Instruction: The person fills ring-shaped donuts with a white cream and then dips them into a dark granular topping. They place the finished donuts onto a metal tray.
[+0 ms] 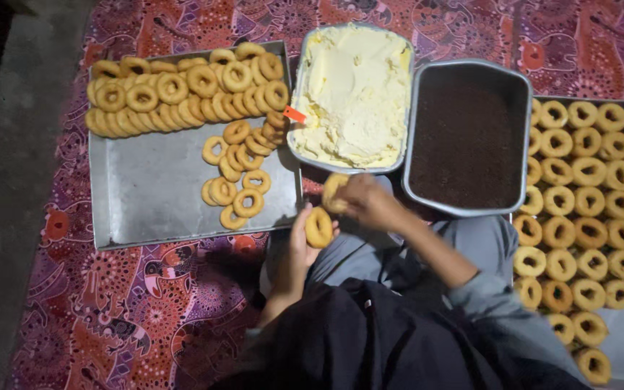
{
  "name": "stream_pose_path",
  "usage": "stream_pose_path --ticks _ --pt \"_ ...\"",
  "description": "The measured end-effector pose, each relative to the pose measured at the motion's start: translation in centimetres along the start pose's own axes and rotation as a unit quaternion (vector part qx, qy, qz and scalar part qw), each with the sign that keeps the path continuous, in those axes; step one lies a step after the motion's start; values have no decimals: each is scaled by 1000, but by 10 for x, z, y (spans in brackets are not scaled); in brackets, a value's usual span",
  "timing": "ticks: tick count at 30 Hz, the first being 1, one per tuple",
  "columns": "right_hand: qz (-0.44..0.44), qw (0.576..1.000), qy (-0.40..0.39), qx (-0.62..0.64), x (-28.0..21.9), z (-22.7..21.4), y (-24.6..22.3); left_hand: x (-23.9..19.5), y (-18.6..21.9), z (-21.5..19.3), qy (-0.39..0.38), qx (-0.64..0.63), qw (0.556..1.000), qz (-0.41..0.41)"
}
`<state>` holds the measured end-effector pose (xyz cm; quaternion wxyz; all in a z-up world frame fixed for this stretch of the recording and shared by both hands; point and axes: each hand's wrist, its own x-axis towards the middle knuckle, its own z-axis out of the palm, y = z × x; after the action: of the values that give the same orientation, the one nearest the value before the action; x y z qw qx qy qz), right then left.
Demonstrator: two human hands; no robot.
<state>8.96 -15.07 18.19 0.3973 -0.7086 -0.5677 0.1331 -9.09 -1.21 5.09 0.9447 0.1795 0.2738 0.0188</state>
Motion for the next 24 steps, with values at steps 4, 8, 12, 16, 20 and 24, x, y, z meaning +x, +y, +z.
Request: stream_pose_path --ticks 4,8,12,16,20,24 --pt "1 975 110 -195 53 -32 69 19 4 -11 54 -62 995 56" --pt "171 978 58 -108 65 -37 72 51 13 -6 24 -74 995 69" --pt "92 994 28 47 33 2 26 77 11 5 86 -99 987 96" --pt "-3 996 57 -70 27 7 40 82 5 17 -5 -43 987 152" --pt "129 963 144 -189 42 -23 85 71 1 22 -45 -29 982 179" --pt "88 990 105 -31 29 -9 64 71 -2 25 -18 -71 981 182"
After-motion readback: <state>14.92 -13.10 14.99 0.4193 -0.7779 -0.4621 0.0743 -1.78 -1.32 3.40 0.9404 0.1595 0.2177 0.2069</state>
